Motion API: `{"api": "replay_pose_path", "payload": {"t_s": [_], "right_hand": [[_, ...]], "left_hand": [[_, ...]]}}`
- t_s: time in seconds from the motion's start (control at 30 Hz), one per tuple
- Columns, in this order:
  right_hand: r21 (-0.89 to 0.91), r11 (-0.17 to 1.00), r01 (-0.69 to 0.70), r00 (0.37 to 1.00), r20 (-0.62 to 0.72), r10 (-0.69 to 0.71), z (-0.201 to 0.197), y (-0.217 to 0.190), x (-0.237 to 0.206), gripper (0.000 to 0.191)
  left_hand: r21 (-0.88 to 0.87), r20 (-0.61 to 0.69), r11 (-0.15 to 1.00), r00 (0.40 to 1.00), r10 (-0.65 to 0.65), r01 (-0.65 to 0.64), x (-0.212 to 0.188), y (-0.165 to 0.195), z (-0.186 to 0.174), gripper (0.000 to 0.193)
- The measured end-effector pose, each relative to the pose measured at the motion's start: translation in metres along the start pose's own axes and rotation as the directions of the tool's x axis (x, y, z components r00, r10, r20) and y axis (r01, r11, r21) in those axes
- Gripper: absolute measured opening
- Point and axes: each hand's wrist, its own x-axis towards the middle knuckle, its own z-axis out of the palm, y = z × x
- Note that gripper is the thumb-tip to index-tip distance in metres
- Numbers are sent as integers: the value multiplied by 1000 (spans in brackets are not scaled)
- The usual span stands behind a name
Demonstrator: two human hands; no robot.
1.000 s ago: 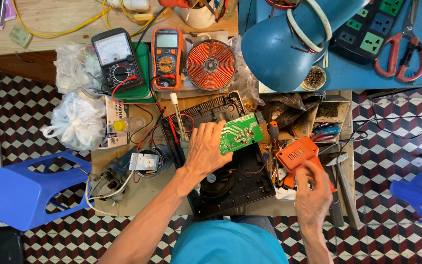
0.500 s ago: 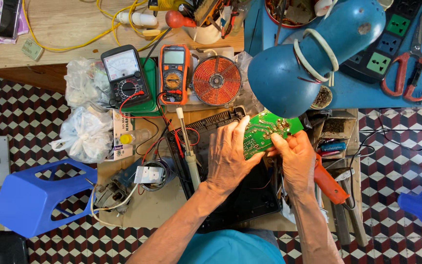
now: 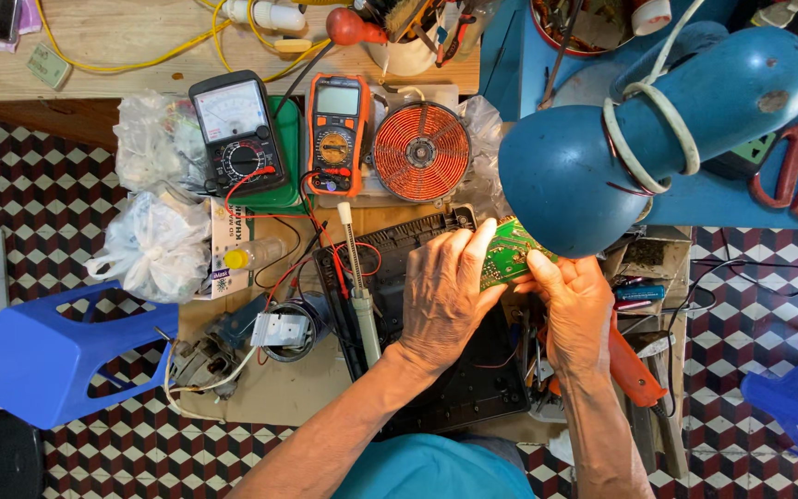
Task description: The person solders components on a green circuit board removed from a black appliance housing, holding a soldering iron in one hand and a hot air gun in the other. They reposition and flip the board on the workbench, briefly reach into a parts container, and continue soldering different areas of the board.
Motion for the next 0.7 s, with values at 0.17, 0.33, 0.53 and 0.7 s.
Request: {"api": "replay_pose_path", "payload": {"t_s": [0.17, 0.33, 0.53, 0.7], "right_hand": [[47, 999, -13, 1000, 2, 13, 5, 0, 3, 32], [-40, 999, -19, 999, -43, 17, 6, 1, 5, 27], [-166, 986, -26, 999, -41, 20, 3, -9, 2, 20], [-239, 971, -4, 999, -37, -5, 6, -24, -6, 19]], "left_hand": [[-1, 23, 1000, 1000, -1, 1, 1, -4, 2, 92], [-16, 33, 999, 998, -46, 47, 1, -4, 3, 91], [-187, 232, 926, 931, -282, 327, 6, -10, 1, 96], [-407, 352, 802, 885, -305, 438, 3, -18, 5, 87]]}}
